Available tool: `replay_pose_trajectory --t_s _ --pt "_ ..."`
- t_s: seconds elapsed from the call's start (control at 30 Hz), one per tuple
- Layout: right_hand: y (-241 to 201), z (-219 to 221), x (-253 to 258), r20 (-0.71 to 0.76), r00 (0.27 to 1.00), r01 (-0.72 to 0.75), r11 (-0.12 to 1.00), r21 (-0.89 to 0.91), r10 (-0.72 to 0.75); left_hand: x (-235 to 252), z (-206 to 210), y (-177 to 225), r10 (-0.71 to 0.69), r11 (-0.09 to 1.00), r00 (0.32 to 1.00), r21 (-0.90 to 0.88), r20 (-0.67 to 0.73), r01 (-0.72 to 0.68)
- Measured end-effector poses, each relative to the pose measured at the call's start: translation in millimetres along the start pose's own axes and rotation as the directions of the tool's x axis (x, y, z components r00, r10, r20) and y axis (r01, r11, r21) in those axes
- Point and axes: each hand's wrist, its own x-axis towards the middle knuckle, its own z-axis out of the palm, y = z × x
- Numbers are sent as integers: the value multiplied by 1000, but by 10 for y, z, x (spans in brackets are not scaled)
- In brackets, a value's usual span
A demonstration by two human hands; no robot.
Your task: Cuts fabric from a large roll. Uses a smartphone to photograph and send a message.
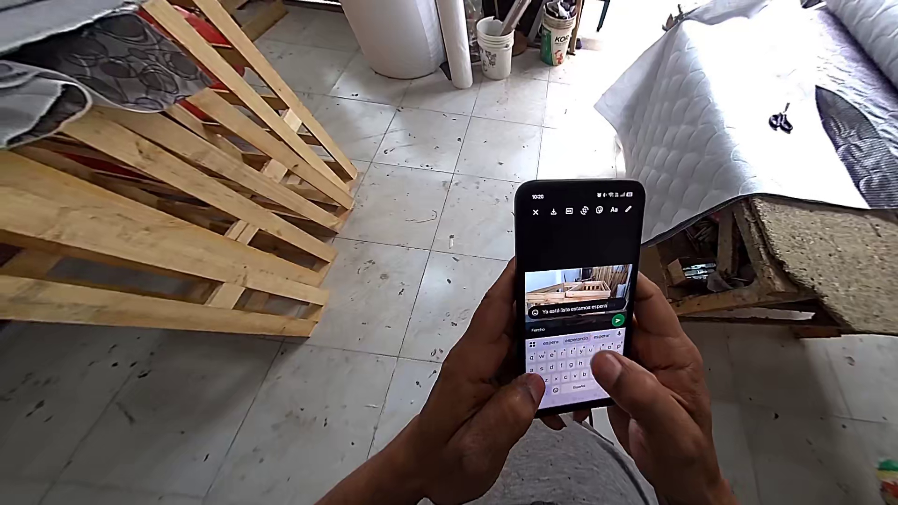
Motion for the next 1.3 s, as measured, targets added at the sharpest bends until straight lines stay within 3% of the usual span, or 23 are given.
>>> replay_pose_trajectory --t_s 0.23,0.6,0.77,0.93,1.3 --pt "-24 -147 -10 208 977 -66 989 132 38 -13 -53 47 -22 995 999 -103 -25 19" --pt "25 -45 52 88 995 -49 995 82 41 -17 -93 46 -3 999 1000 -35 -24 2" --pt "43 31 77 139 990 -42 997 69 32 -23 -157 60 -13 1000 997 -11 -72 12" --pt "93 196 144 92 994 -59 997 -49 63 -50 -302 99 -21 998 999 -63 -43 18" --pt "353 416 472 -5 995 -100 994 -34 100 35 -695 121 -59 998 996 -30 -64 57"
